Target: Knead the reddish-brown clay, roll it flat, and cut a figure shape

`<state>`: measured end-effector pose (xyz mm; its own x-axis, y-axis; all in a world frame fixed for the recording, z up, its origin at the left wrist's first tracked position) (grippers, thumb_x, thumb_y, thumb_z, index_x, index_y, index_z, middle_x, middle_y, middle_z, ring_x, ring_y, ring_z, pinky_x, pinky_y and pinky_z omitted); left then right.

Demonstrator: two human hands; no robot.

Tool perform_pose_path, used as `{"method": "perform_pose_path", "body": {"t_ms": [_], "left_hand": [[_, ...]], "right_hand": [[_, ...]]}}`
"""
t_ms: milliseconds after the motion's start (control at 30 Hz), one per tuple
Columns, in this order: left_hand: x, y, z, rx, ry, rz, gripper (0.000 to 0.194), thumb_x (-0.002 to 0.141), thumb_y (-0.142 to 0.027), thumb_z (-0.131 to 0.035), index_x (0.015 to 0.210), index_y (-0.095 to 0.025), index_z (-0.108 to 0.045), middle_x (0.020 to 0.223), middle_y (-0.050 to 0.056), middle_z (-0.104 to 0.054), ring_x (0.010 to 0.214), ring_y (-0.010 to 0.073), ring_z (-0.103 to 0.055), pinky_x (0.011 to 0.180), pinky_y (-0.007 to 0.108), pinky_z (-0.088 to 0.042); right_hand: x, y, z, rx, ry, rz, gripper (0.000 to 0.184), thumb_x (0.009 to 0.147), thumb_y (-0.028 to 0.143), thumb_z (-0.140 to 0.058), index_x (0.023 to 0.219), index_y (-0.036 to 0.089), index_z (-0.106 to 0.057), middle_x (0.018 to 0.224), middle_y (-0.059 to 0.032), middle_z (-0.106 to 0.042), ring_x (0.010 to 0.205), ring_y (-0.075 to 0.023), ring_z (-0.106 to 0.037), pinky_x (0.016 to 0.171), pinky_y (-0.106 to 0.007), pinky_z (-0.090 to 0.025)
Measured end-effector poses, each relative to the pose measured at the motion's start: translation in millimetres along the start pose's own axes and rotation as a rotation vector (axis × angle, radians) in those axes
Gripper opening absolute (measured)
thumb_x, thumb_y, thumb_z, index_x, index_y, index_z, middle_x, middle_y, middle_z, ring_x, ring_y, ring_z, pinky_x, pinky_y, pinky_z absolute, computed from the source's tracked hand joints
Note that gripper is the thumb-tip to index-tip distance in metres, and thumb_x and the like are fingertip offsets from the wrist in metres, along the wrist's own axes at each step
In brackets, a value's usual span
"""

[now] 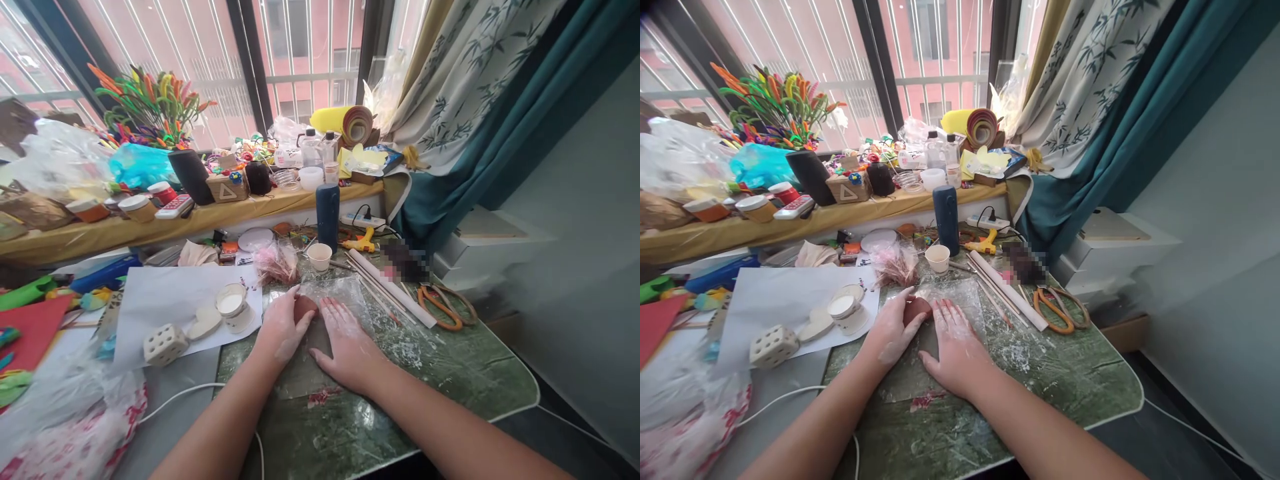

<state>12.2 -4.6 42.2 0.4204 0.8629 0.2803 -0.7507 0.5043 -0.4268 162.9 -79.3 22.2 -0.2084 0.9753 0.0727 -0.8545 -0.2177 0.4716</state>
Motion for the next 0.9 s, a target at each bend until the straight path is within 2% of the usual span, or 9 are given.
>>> {"method": "perform_pose_path", "body": {"t_ms": [233,333,433,500,567,633,700,800,900], "left_hand": [[-8.1,0.9,-10.2,0.045,0.052,-0.057,0.070,0.083,-0.038,-0.069,0.145,-0.016,-0.044,0.139,0.017,-0.057,0.131,0.0367,-0.049,0.111,0.056,-0.038],[-4.9,-0.7,-14.2,0.024,0.041,-0.053,0.060,0.085,-0.026,-0.066,0.141,-0.018,-0.048,0.135,0.015,-0.060,0.126,0.0331,-0.054,0.110,0.053,-0.040],[0.4,-1.0,-7.2,-0.048,0.020,-0.059,0.037,0.090,-0.020,-0.058,0.126,-0.020,-0.060,0.129,0.013,-0.065,0.122,0.0298,-0.058,0.108,0.050,-0.043],[3.4,2.6,1.3,-0.170,0.022,-0.012,0.026,0.094,-0.023,-0.053,0.117,-0.022,-0.066,0.121,0.010,-0.070,0.115,0.0273,-0.063,0.104,0.047,-0.046],[5.2,10.4,11.7,-0.350,-0.049,0.123,0.023,0.096,-0.031,-0.053,0.113,-0.024,-0.068,0.113,0.007,-0.074,0.107,0.0257,-0.067,0.100,0.043,-0.049],[4.3,19.7,20.4,-0.622,-0.215,0.304,0.030,0.094,-0.042,-0.057,0.115,-0.023,-0.067,0.112,0.007,-0.074,0.104,0.0251,-0.068,0.094,0.039,-0.052],[2.0,23.3,19.4,-0.963,-0.283,0.437,0.043,0.087,-0.049,-0.067,0.119,-0.021,-0.065,0.114,0.008,-0.074,0.100,0.0245,-0.069,0.086,0.035,-0.055],[-1.8,13.1,8.4,-1.305,-0.106,0.503,0.062,0.072,-0.043,-0.084,0.123,-0.016,-0.063,0.112,0.010,-0.074,0.092,0.0231,-0.071,0.076,0.030,-0.056],[-8.3,1.2,4.6,-1.315,0.020,0.479,0.058,0.069,-0.037,-0.087,0.118,-0.015,-0.065,0.108,0.011,-0.074,0.091,0.0237,-0.071,0.076,0.031,-0.056]], "right_hand": [[-1.4,1.7,-0.3,-0.016,-0.018,0.007,0.087,0.091,0.045,-0.052,0.160,0.005,-0.015,0.167,-0.0157,-0.020,0.156,-0.0287,-0.012,0.126,-0.049,-0.016],[-3.2,0.5,-3.3,-0.037,-0.032,-0.007,0.085,0.092,0.044,-0.051,0.161,0.009,-0.015,0.167,-0.0149,-0.021,0.156,-0.0295,-0.013,0.125,-0.052,-0.018],[-3.2,0.4,-5.1,-0.051,-0.016,-0.020,0.085,0.092,0.044,-0.050,0.161,0.009,-0.016,0.167,-0.0151,-0.021,0.155,-0.0299,-0.013,0.125,-0.052,-0.017],[-2.2,1.2,-4.8,-0.044,0.004,-0.022,0.085,0.092,0.045,-0.051,0.160,0.007,-0.017,0.167,-0.0157,-0.020,0.155,-0.0299,-0.013,0.126,-0.050,-0.016],[-1.4,1.5,-2.7,-0.017,0.009,-0.028,0.086,0.092,0.047,-0.051,0.160,0.007,-0.017,0.167,-0.0158,-0.019,0.155,-0.0300,-0.013,0.126,-0.049,-0.016],[-1.7,-0.1,0.5,0.032,0.002,-0.037,0.088,0.091,0.048,-0.052,0.161,0.008,-0.015,0.168,-0.0152,-0.018,0.155,-0.0299,-0.013,0.126,-0.049,-0.016],[-3.6,-4.6,4.1,0.104,-0.009,-0.058,0.089,0.090,0.047,-0.055,0.161,0.012,-0.015,0.167,-0.0146,-0.022,0.155,-0.0303,-0.016,0.125,-0.051,-0.018],[-6.8,-13.2,10.0,0.302,-0.050,-0.079,0.082,0.088,0.043,-0.058,0.159,0.018,-0.026,0.162,-0.0135,-0.035,0.151,-0.0310,-0.028,0.123,-0.053,-0.024],[-1.8,-17.9,20.5,0.699,-0.179,-0.102,0.068,0.091,0.044,-0.058,0.153,0.025,-0.038,0.158,-0.0121,-0.043,0.143,-0.0291,-0.043,0.118,-0.052,-0.035]]}}
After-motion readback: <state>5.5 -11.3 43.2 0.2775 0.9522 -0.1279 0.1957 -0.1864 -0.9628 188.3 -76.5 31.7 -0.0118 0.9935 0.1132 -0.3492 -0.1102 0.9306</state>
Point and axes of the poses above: each hand's wrist, its own x-axis towards the middle knuckle, its own z-axis out of the back of the hand, y = z × x, the point moved 4 cm from there along x, towards the middle knuckle
